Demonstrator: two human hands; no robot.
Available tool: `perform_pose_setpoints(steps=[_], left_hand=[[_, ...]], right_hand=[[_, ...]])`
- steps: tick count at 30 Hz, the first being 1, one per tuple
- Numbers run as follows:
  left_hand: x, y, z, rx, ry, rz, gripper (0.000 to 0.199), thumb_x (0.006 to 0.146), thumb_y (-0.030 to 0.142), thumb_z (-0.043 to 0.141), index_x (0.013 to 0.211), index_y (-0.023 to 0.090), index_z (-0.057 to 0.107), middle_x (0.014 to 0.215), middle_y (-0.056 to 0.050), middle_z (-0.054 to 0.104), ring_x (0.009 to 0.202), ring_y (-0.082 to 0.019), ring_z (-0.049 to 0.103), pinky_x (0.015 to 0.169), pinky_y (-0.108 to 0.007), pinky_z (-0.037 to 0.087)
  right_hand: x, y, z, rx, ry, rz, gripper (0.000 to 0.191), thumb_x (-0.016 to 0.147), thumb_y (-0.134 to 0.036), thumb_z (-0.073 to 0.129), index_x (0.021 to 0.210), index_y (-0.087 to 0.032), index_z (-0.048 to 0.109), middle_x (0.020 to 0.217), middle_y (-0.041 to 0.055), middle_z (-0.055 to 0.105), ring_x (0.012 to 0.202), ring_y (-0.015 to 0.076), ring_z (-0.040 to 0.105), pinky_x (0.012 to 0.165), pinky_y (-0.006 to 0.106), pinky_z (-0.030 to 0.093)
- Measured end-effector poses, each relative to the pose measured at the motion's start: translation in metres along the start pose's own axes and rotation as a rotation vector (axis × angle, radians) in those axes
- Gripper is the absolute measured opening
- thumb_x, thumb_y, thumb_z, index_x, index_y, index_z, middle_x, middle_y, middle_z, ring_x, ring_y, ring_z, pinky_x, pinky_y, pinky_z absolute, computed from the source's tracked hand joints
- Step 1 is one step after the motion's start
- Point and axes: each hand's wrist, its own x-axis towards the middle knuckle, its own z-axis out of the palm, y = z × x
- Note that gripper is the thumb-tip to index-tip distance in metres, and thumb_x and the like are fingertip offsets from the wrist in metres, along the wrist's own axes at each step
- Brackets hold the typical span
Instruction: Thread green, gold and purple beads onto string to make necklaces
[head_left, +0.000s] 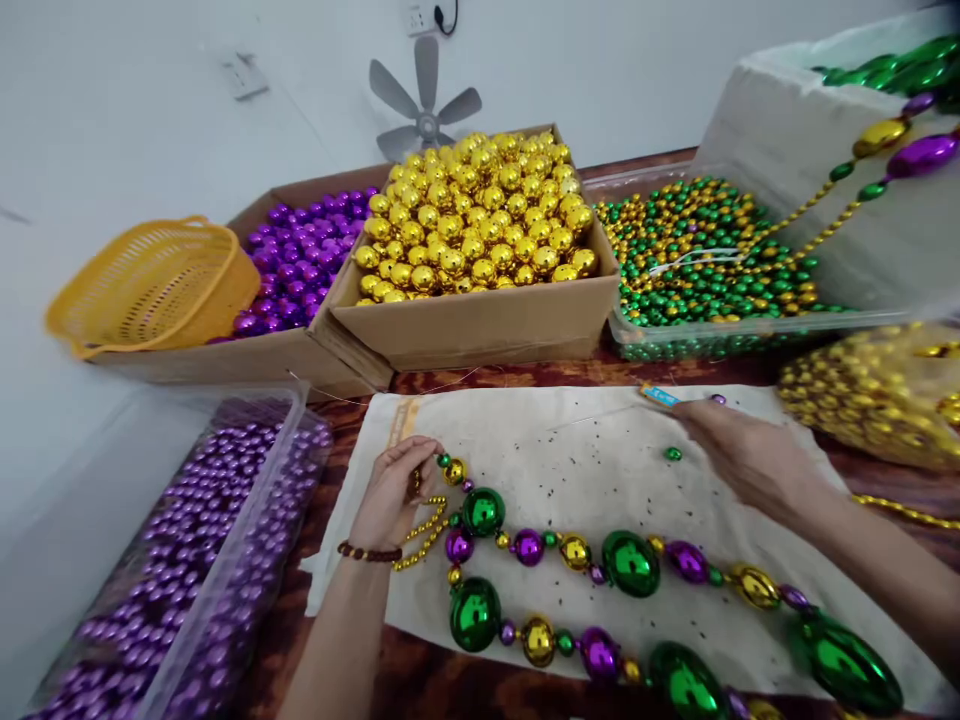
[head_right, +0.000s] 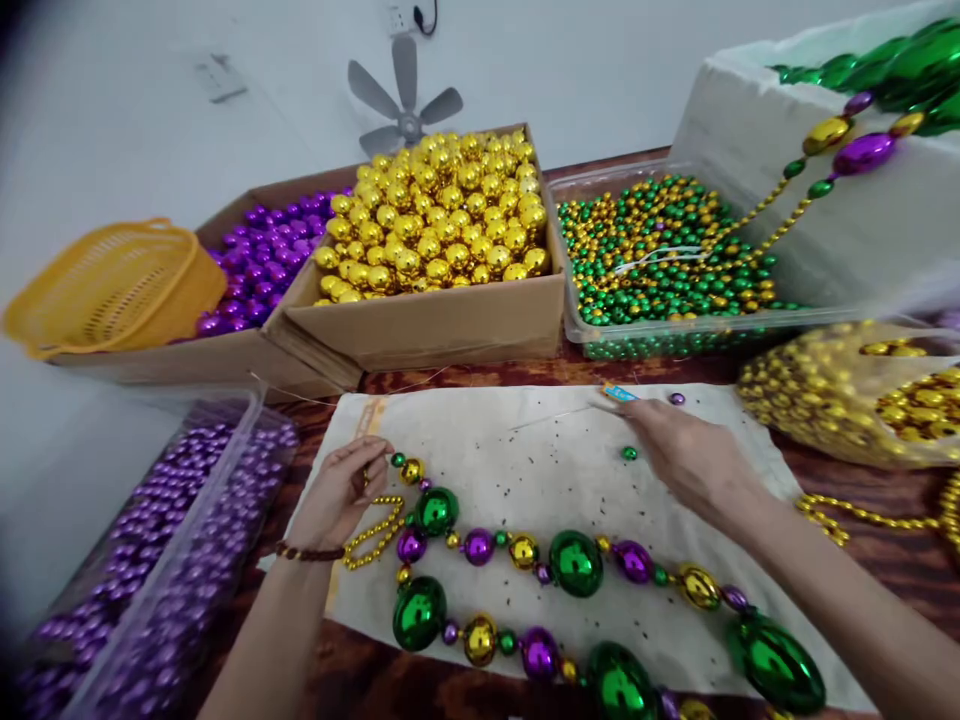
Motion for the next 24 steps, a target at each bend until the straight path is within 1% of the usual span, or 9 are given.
perform_pose_setpoints(steps=[1,3,4,6,8,11,15,19,24], left_hand=[[0.000,0.000,0.000,0.000,0.000,0.005,0.016,0.079,0.029,0.066,0.076,0.013,0.063,0.049,0.006,0.041,0.038,-0.003,0.035,0.035,-0.015,0.018],[0.001,-0.001,-0.001,0.003,-0.007,0.011,0.017,0.079,0.029,0.065,0.075,0.013,0.063,0.049,0.006,0.041,0.038,-0.002,0.035,0.036,-0.015,0.018],[0.001,-0.002,-0.001,0.004,-0.010,0.009,0.017,0.079,0.029,0.065,0.075,0.013,0.063,0.049,0.006,0.041,0.038,-0.002,0.034,0.036,-0.016,0.018],[0.001,-0.002,-0.002,0.001,-0.008,-0.004,0.017,0.079,0.029,0.066,0.076,0.012,0.063,0.050,0.006,0.041,0.037,-0.002,0.034,0.035,-0.016,0.016],[0.000,-0.002,-0.002,-0.009,0.004,-0.017,0.017,0.078,0.029,0.067,0.076,0.013,0.063,0.050,0.006,0.041,0.037,-0.002,0.034,0.035,-0.016,0.015],[0.000,-0.002,-0.002,-0.024,0.020,-0.031,0.017,0.077,0.029,0.068,0.076,0.013,0.063,0.050,0.006,0.041,0.038,-0.002,0.034,0.036,-0.016,0.017],[-0.001,-0.002,-0.003,-0.037,0.011,-0.038,0.017,0.077,0.029,0.067,0.076,0.013,0.063,0.050,0.007,0.039,0.038,-0.002,0.032,0.036,-0.016,0.015],[-0.003,-0.002,-0.004,-0.030,0.023,-0.051,0.016,0.077,0.029,0.068,0.077,0.013,0.062,0.051,0.006,0.042,0.039,-0.002,0.034,0.037,-0.016,0.017],[-0.003,-0.003,-0.005,-0.030,0.019,-0.056,0.017,0.077,0.029,0.067,0.076,0.013,0.062,0.050,0.005,0.041,0.039,-0.003,0.034,0.037,-0.017,0.016]], right_hand=[[0.012,-0.024,0.001,0.014,-0.100,-0.070,0.035,0.097,-0.040,0.032,0.120,-0.027,0.055,0.106,0.0096,0.064,0.085,0.0227,0.064,0.063,0.031,0.045],[0.036,-0.068,0.007,0.045,-0.195,-0.144,0.035,0.098,-0.039,0.032,0.122,-0.027,0.054,0.101,0.0075,0.062,0.085,0.0210,0.062,0.067,0.030,0.045],[0.047,-0.087,0.012,0.078,-0.223,-0.189,0.034,0.098,-0.038,0.033,0.122,-0.027,0.054,0.100,0.0066,0.062,0.085,0.0200,0.062,0.069,0.029,0.044],[0.066,-0.118,0.023,0.137,-0.280,-0.258,0.032,0.098,-0.035,0.035,0.122,-0.027,0.055,0.102,0.0056,0.061,0.090,0.0192,0.061,0.070,0.027,0.043],[0.081,-0.140,0.037,0.176,-0.350,-0.298,0.028,0.096,-0.033,0.041,0.120,-0.028,0.056,0.107,0.0046,0.061,0.095,0.0195,0.060,0.071,0.027,0.042],[0.100,-0.159,0.059,0.192,-0.422,-0.315,0.027,0.091,-0.031,0.049,0.117,-0.027,0.056,0.110,0.0032,0.062,0.098,0.0205,0.060,0.073,0.027,0.041],[0.119,-0.174,0.079,0.161,-0.436,-0.315,0.027,0.089,-0.030,0.050,0.114,-0.024,0.058,0.110,0.0062,0.062,0.095,0.0231,0.062,0.074,0.030,0.043],[0.130,-0.185,0.087,0.128,-0.437,-0.344,0.028,0.091,-0.030,0.046,0.114,-0.022,0.059,0.112,0.0094,0.060,0.095,0.0240,0.063,0.076,0.032,0.044],[0.135,-0.194,0.090,0.103,-0.436,-0.386,0.029,0.093,-0.032,0.041,0.113,-0.021,0.061,0.111,0.0106,0.060,0.095,0.0246,0.062,0.078,0.034,0.045]])
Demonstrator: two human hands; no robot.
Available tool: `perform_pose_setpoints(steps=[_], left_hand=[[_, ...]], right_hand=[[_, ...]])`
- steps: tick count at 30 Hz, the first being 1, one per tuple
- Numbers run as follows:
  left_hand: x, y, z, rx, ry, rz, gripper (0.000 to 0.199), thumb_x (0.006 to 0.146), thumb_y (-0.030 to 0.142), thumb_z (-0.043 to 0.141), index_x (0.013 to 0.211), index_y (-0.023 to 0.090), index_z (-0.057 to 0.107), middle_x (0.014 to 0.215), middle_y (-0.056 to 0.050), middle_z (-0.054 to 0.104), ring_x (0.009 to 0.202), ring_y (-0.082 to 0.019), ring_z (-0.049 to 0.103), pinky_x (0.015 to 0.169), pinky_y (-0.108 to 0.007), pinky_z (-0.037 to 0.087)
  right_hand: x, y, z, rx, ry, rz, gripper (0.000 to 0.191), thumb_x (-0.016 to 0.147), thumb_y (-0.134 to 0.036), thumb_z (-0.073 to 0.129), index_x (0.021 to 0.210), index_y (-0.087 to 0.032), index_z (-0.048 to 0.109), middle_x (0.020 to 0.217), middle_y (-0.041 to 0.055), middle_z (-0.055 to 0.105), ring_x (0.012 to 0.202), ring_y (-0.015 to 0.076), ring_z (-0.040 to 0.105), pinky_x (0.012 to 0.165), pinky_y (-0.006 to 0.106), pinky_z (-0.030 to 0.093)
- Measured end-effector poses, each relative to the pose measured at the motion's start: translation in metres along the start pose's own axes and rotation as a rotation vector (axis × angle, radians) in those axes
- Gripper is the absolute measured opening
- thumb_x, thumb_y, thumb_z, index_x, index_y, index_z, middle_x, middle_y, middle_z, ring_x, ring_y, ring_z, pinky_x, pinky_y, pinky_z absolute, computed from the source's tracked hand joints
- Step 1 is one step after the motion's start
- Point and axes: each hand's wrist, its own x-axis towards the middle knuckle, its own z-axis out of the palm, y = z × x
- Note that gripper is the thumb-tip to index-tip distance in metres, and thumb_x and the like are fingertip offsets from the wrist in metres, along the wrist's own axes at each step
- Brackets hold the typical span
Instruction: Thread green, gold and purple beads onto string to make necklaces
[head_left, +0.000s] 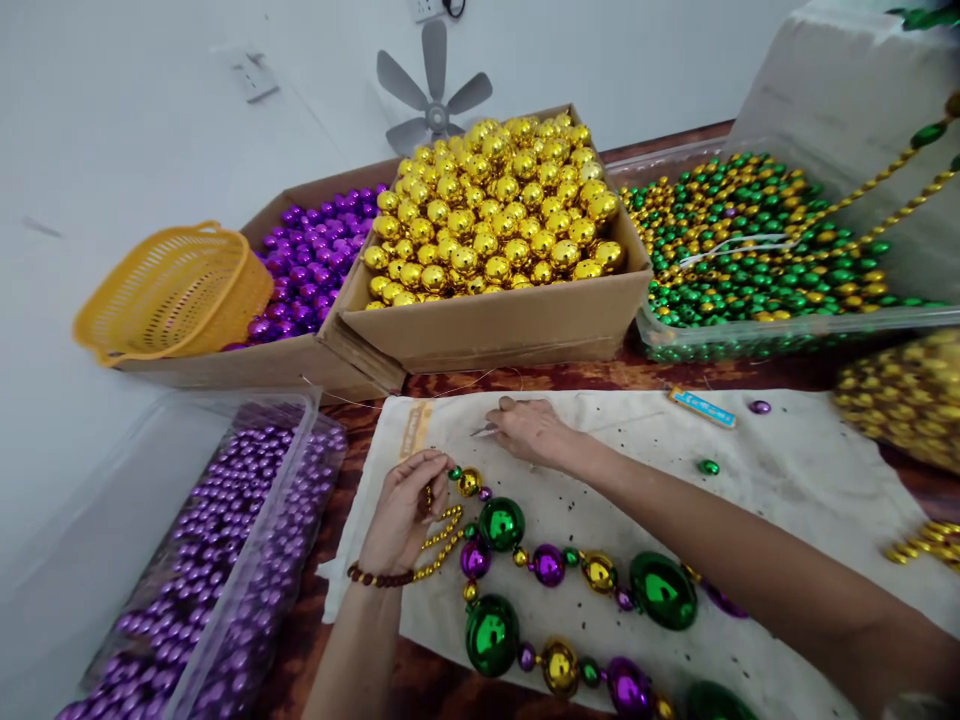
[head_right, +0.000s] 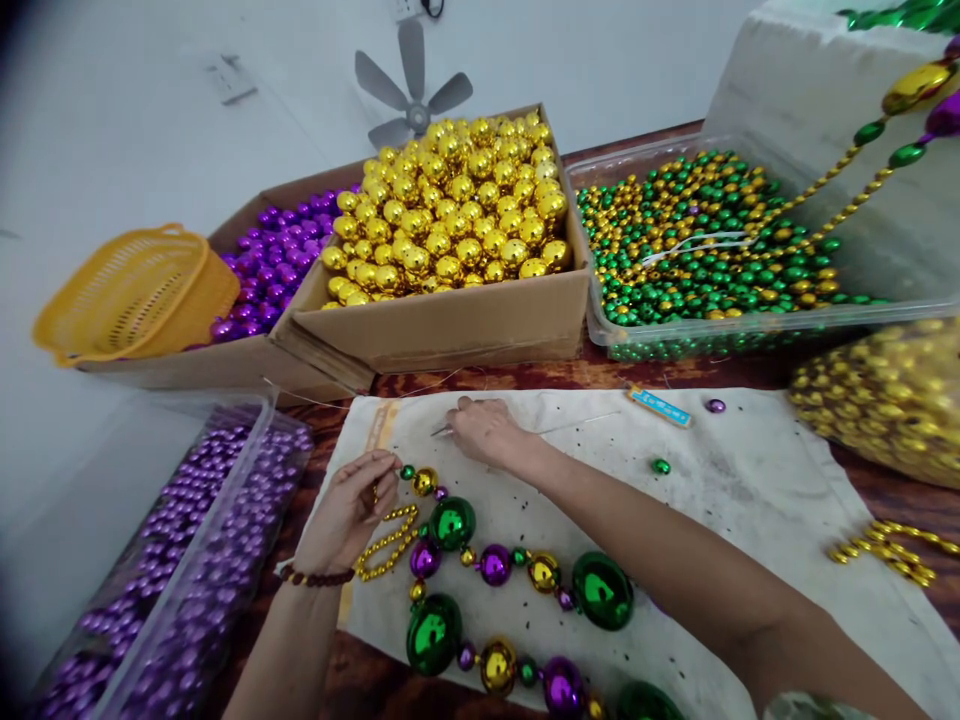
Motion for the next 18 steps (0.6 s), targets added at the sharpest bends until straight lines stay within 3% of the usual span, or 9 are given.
perform_pose_setpoints(steps=[7,14,18], left_hand=[[0.000,-0.002,0.000,-0.016,0.004,0.010,0.016,0.078,0.028,0.067,0.077,0.014,0.062,0.051,0.005,0.042,0.040,-0.003,0.032,0.037,-0.017,0.016],[-0.002,0.000,0.004,0.012,-0.003,0.010,0.017,0.078,0.031,0.066,0.076,0.014,0.062,0.050,0.006,0.041,0.039,-0.003,0.032,0.037,-0.017,0.016],[-0.002,0.000,0.002,-0.005,0.001,0.007,0.017,0.077,0.030,0.067,0.076,0.014,0.062,0.050,0.005,0.041,0.040,-0.003,0.033,0.037,-0.017,0.017]], right_hand=[[-0.007,0.006,-0.004,-0.017,0.017,-0.008,0.027,0.092,-0.027,0.043,0.110,-0.019,0.062,0.108,0.0109,0.061,0.094,0.0253,0.062,0.075,0.033,0.045],[0.001,-0.009,0.003,0.027,0.017,-0.041,0.029,0.095,-0.031,0.040,0.109,-0.021,0.064,0.109,0.0090,0.062,0.093,0.0231,0.063,0.075,0.030,0.044],[-0.001,0.000,0.003,0.062,0.031,-0.002,0.030,0.096,-0.033,0.038,0.106,-0.020,0.064,0.107,0.0092,0.063,0.093,0.0225,0.062,0.074,0.029,0.042]])
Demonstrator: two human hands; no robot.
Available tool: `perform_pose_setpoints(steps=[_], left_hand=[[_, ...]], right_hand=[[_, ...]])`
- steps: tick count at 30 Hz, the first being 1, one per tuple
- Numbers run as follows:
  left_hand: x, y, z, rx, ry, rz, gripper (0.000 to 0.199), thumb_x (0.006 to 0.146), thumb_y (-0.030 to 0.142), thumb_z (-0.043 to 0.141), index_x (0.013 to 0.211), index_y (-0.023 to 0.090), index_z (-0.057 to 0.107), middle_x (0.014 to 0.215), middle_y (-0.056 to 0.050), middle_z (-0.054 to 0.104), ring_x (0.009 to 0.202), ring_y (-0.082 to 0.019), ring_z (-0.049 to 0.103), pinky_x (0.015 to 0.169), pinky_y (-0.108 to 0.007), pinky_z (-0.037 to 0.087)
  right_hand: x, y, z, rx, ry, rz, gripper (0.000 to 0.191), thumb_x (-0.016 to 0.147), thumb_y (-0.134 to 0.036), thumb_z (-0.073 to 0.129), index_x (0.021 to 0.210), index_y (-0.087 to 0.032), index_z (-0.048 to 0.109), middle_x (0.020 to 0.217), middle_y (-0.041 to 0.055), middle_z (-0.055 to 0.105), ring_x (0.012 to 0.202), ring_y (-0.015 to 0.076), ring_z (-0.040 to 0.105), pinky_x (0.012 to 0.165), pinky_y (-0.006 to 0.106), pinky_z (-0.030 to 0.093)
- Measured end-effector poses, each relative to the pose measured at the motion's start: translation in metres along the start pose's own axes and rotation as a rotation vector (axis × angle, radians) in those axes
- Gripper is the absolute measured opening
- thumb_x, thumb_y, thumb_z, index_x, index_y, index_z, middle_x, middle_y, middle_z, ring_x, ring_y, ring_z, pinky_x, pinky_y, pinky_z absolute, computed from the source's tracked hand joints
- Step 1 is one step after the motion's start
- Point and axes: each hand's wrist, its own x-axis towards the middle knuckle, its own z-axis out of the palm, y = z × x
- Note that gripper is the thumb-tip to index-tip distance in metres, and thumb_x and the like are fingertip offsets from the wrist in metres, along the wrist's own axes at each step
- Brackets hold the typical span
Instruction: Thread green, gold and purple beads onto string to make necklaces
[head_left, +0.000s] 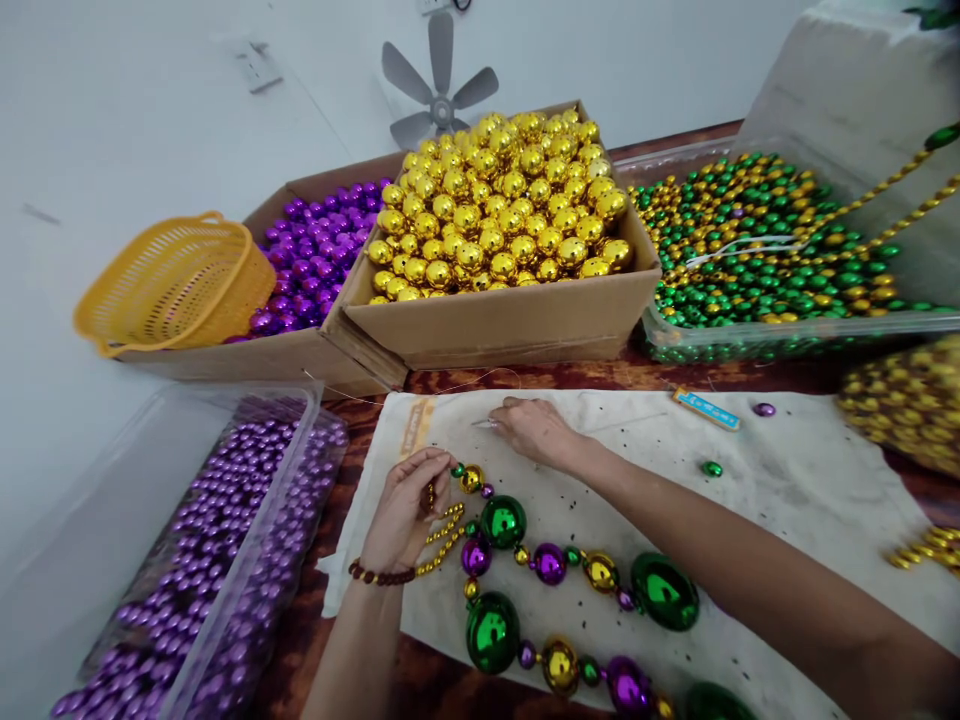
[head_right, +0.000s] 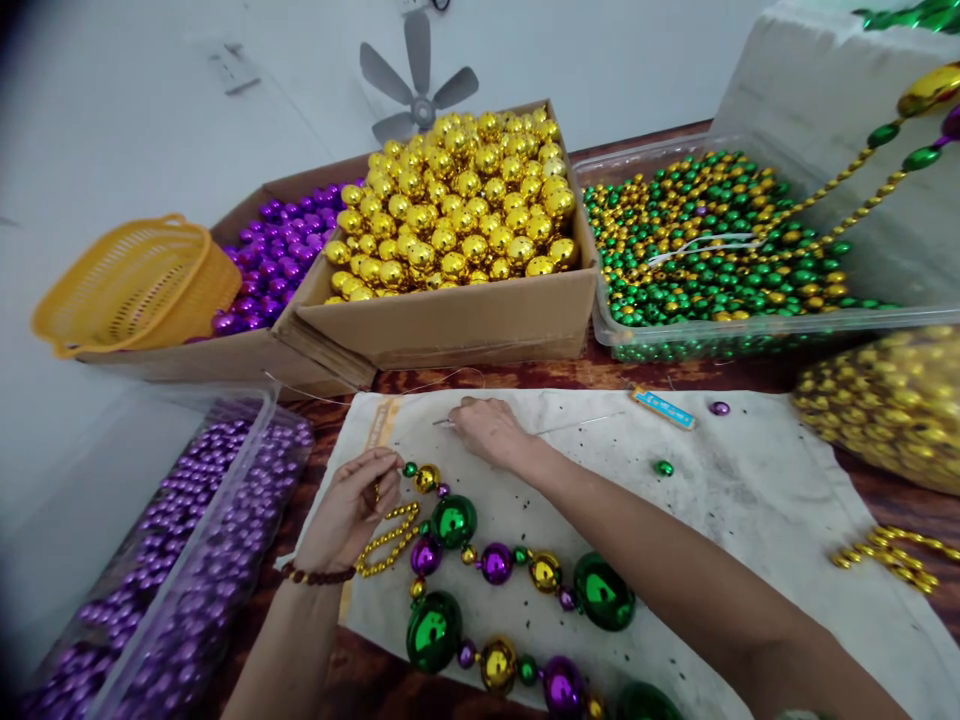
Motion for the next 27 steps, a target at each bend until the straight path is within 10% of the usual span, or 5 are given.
perform_pose_setpoints(steps=[17,27], left_hand=[[-0.001,-0.001,0.000,-0.009,0.001,0.002,0.018,0.075,0.031,0.068,0.075,0.014,0.062,0.049,0.006,0.042,0.038,-0.003,0.034,0.036,-0.017,0.015],[-0.003,-0.008,-0.011,-0.123,0.106,0.026,0.018,0.072,0.028,0.072,0.080,0.013,0.066,0.062,0.002,0.058,0.051,-0.008,0.053,0.045,-0.019,0.035]], right_hand=[[-0.007,-0.011,0.004,0.055,-0.018,-0.005,0.026,0.093,-0.032,0.046,0.098,-0.020,0.068,0.099,0.0067,0.068,0.092,0.0200,0.062,0.075,0.025,0.041],[-0.007,0.039,-0.014,-0.100,0.101,0.192,0.026,0.092,-0.026,0.048,0.114,-0.021,0.061,0.112,0.0098,0.062,0.105,0.0266,0.054,0.082,0.035,0.041]])
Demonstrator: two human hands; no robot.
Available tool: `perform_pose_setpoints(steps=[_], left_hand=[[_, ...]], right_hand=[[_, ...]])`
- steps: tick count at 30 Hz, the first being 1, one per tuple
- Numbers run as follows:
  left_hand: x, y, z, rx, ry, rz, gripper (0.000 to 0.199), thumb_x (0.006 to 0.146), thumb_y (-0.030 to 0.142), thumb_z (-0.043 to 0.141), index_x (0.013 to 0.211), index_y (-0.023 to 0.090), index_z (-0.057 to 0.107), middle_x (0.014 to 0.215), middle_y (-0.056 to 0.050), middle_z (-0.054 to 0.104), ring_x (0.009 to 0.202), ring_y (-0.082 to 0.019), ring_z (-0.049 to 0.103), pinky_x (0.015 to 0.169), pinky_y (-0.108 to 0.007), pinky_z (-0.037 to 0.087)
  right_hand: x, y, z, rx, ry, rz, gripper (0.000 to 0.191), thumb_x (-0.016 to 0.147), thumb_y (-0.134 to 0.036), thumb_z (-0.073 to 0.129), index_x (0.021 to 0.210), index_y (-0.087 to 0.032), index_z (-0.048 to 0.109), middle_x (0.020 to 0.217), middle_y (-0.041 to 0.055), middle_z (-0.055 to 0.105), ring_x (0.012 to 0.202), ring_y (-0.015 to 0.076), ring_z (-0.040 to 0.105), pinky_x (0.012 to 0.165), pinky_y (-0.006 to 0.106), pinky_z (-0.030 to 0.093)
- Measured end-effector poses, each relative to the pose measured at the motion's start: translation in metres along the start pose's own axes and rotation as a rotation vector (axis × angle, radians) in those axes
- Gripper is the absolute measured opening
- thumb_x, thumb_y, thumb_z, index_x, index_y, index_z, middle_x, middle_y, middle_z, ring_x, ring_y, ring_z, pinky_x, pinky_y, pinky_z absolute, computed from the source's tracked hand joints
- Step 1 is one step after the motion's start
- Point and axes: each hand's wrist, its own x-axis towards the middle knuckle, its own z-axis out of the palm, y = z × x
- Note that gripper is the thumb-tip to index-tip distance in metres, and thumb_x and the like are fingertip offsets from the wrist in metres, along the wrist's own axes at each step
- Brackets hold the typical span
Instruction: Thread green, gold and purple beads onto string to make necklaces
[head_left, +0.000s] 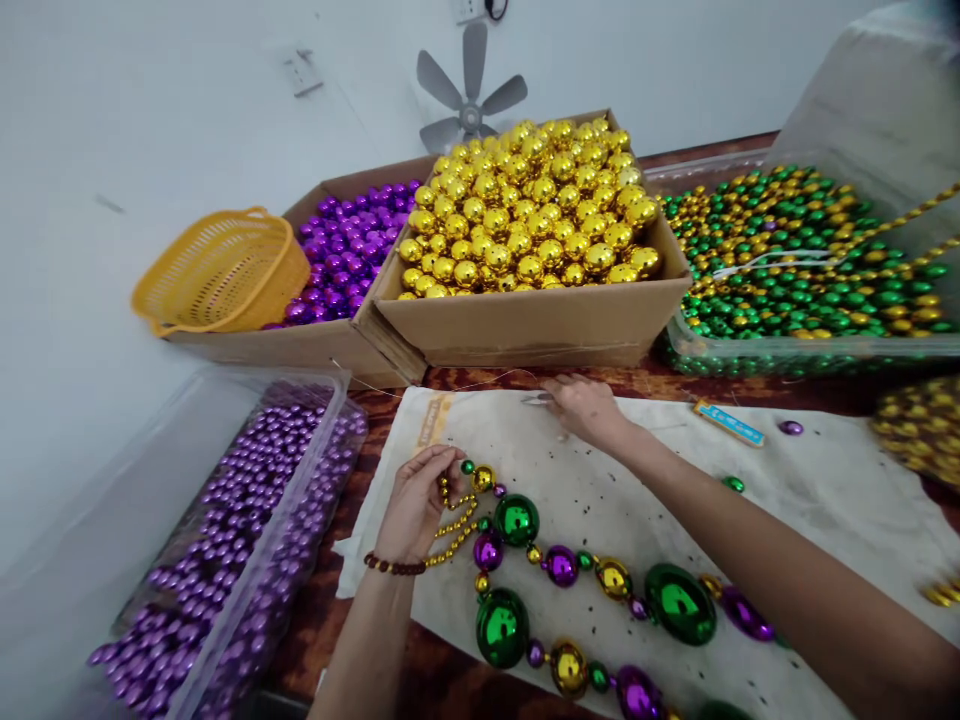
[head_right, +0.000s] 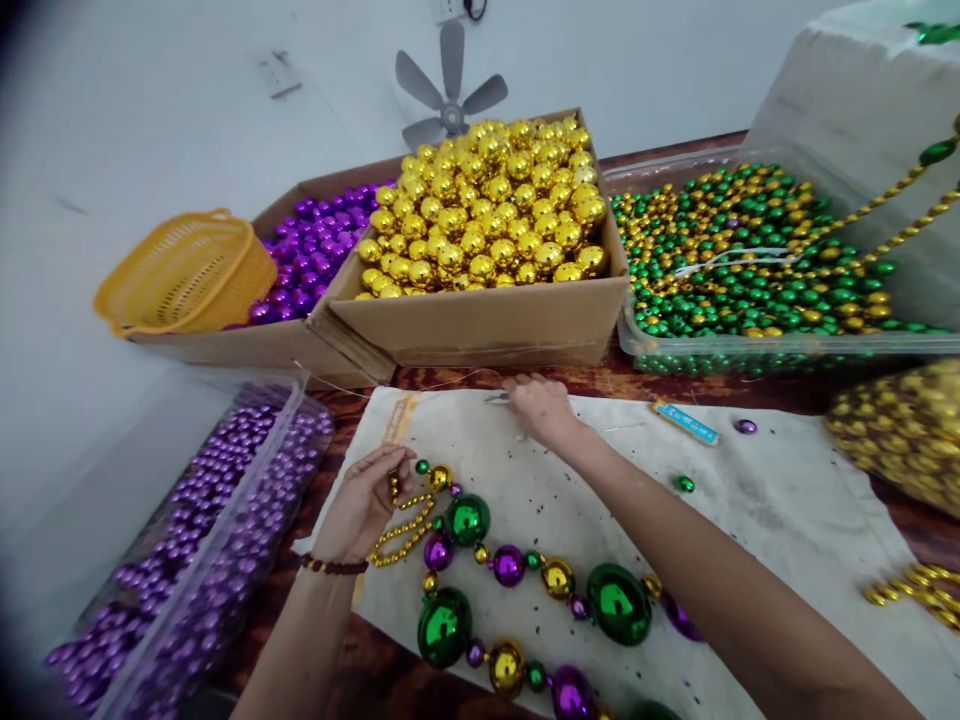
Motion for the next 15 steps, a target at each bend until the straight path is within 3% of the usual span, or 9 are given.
perform_pose_setpoints(steps=[4,7,10,12,15], left_hand=[[0.000,-0.006,-0.003,0.010,-0.011,0.037,0.017,0.075,0.029,0.069,0.080,0.013,0.067,0.062,0.002,0.057,0.052,-0.008,0.054,0.050,-0.020,0.038],[-0.001,-0.008,-0.002,0.047,-0.024,0.068,0.017,0.077,0.030,0.067,0.080,0.013,0.067,0.062,0.001,0.057,0.053,-0.009,0.055,0.052,-0.021,0.039],[-0.003,-0.007,0.000,0.065,-0.038,0.088,0.017,0.077,0.031,0.067,0.080,0.014,0.067,0.063,0.001,0.057,0.055,-0.009,0.054,0.054,-0.022,0.040],[-0.006,-0.006,-0.002,0.086,-0.040,0.107,0.017,0.077,0.031,0.067,0.079,0.015,0.067,0.065,0.000,0.058,0.058,-0.010,0.054,0.056,-0.022,0.042],[-0.007,-0.005,-0.009,0.153,-0.011,0.147,0.018,0.077,0.032,0.067,0.078,0.014,0.067,0.066,0.000,0.059,0.062,-0.011,0.054,0.061,-0.023,0.044]], right_hand=[[-0.009,-0.012,-0.007,-0.038,0.046,-0.038,0.024,0.088,-0.021,0.051,0.107,-0.014,0.064,0.109,0.0169,0.060,0.107,0.0318,0.049,0.088,0.042,0.036],[-0.015,-0.045,-0.013,0.012,0.069,-0.165,0.027,0.091,-0.027,0.049,0.114,-0.020,0.061,0.118,0.0106,0.056,0.109,0.0257,0.049,0.087,0.035,0.037],[-0.014,-0.078,-0.012,0.267,0.053,-0.343,0.028,0.091,-0.028,0.049,0.118,-0.026,0.059,0.120,0.0031,0.055,0.097,0.0170,0.056,0.077,0.026,0.038],[-0.010,-0.092,-0.007,0.444,0.021,-0.394,0.021,0.090,-0.025,0.051,0.108,-0.026,0.063,0.112,0.0009,0.059,0.088,0.0145,0.057,0.072,0.024,0.037],[-0.003,-0.098,0.002,0.534,-0.014,-0.396,0.015,0.090,-0.024,0.052,0.088,-0.023,0.066,0.098,-0.0014,0.063,0.084,0.0131,0.057,0.069,0.021,0.036]])
